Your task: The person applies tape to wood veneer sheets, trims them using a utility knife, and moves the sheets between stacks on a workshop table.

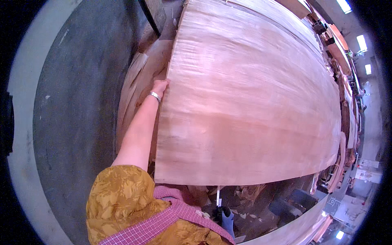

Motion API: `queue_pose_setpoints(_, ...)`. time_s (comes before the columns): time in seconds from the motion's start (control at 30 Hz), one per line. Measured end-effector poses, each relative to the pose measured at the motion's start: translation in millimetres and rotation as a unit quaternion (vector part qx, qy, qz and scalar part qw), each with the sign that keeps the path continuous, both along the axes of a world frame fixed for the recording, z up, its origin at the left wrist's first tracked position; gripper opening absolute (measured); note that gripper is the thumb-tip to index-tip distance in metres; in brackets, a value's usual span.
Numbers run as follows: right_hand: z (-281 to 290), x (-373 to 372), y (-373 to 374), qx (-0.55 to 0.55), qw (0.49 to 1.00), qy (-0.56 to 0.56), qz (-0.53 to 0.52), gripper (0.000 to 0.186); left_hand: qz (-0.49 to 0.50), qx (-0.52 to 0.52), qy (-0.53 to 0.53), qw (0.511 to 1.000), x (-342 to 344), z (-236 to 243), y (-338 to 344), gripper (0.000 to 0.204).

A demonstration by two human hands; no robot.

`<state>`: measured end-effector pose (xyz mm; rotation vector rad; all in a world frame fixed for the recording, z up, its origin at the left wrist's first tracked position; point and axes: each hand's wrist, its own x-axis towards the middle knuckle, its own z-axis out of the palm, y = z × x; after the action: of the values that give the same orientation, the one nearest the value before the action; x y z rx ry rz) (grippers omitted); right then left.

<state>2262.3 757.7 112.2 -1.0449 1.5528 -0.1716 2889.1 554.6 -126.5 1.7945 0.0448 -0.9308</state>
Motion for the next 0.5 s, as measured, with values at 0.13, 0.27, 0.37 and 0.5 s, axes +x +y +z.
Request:
queue_pose_setpoints(0.13,23,25,-17,0.004,0.997,0.064,0.032,0.022,0.003,0.035,-0.071,0.997,15,-32,4,0.037)
queue_pose_setpoints(0.27,6,10,-12,0.001,0.999,0.041,0.0,0.022,-0.002,0.032,-0.034,0.999,2,-28,-5,0.038)
queue_pose_setpoints(0.37,-1,3,-10,0.002,1.0,0.03,-0.008,0.024,0.01,-0.001,-0.046,0.999,-2,-23,-6,0.036)
queue_pose_setpoints(0.5,19,20,-11,0.039,0.998,0.036,-0.02,0.019,0.005,0.029,-0.022,0.999,5,-27,2,0.03)
